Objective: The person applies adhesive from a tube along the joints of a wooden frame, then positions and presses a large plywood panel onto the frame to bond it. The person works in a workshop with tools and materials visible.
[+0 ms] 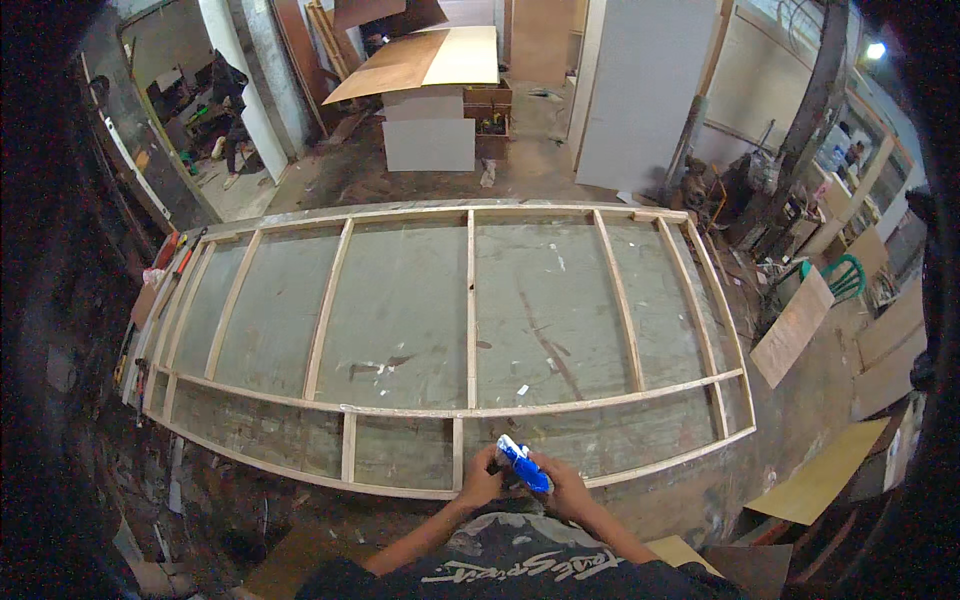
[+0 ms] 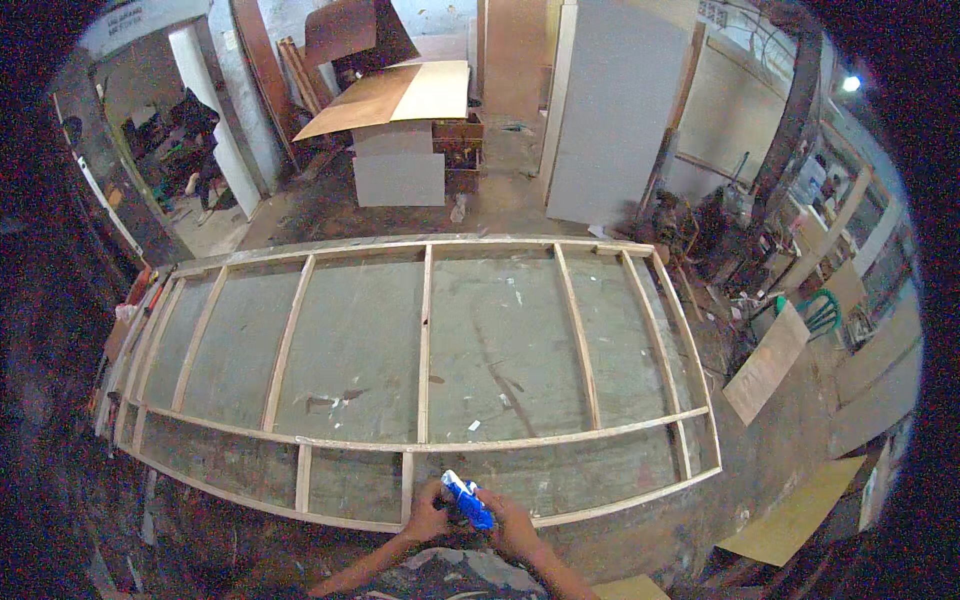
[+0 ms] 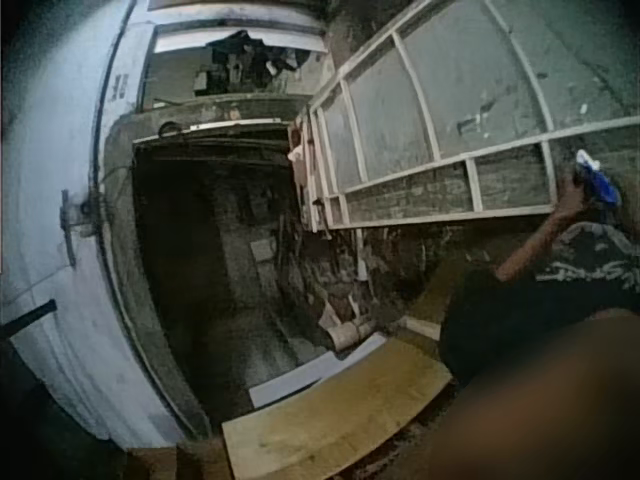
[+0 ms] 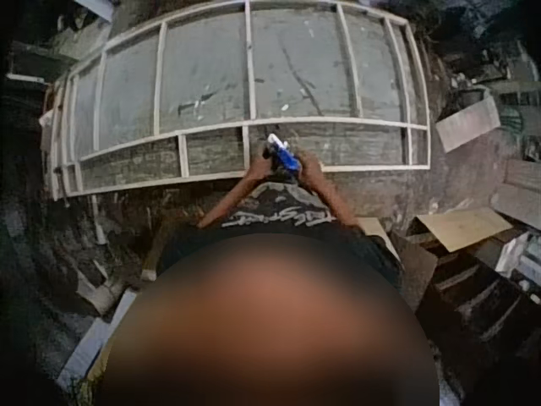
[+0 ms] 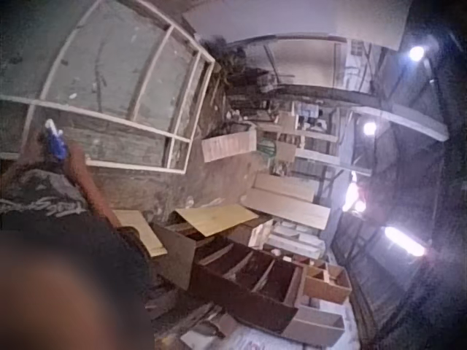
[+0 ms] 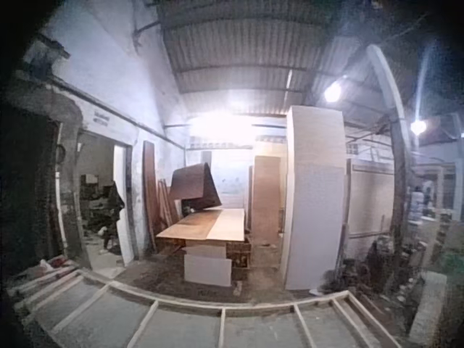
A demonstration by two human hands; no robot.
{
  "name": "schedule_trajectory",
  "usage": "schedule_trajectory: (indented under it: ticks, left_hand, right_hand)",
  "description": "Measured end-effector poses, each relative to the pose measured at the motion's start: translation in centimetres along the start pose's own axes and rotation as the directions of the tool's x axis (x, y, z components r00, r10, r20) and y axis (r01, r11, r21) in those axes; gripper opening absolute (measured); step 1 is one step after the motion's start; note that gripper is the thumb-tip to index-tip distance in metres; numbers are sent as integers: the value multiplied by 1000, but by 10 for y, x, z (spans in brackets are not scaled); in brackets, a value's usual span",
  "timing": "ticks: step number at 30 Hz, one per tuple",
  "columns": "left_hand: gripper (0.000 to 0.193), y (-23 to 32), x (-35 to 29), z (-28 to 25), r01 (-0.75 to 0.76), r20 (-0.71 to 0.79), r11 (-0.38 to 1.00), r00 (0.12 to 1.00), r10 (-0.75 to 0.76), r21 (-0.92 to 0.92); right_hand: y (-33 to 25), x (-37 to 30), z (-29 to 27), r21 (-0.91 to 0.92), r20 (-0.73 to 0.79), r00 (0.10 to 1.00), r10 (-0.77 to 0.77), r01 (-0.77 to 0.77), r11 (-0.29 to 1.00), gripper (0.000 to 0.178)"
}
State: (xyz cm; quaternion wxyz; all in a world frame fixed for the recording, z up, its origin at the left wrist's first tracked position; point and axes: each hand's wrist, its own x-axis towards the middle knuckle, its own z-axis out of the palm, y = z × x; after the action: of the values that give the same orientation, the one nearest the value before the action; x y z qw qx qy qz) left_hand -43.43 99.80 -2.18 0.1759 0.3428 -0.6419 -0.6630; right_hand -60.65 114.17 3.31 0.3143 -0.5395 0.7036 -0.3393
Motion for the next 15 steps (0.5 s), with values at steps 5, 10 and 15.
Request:
schedule_trajectory:
  ticks: [5,10,15]
  left_hand:
    - [39,12,-19,14,-161,-206,941,952,227,296]
    - [36,-15,-23,23,-118,-297,885,915,274,450]
    - [32,-29,-27,24,-192,-318,818,854,411,543]
  right_hand:
    - [-12,-15,10,94,-102,995,8,2,996,78]
    - [-11,-17,16,240,8,996,86,-85,967,89]
    - [-1,-13,17,267,20,996,-93,84,960,90]
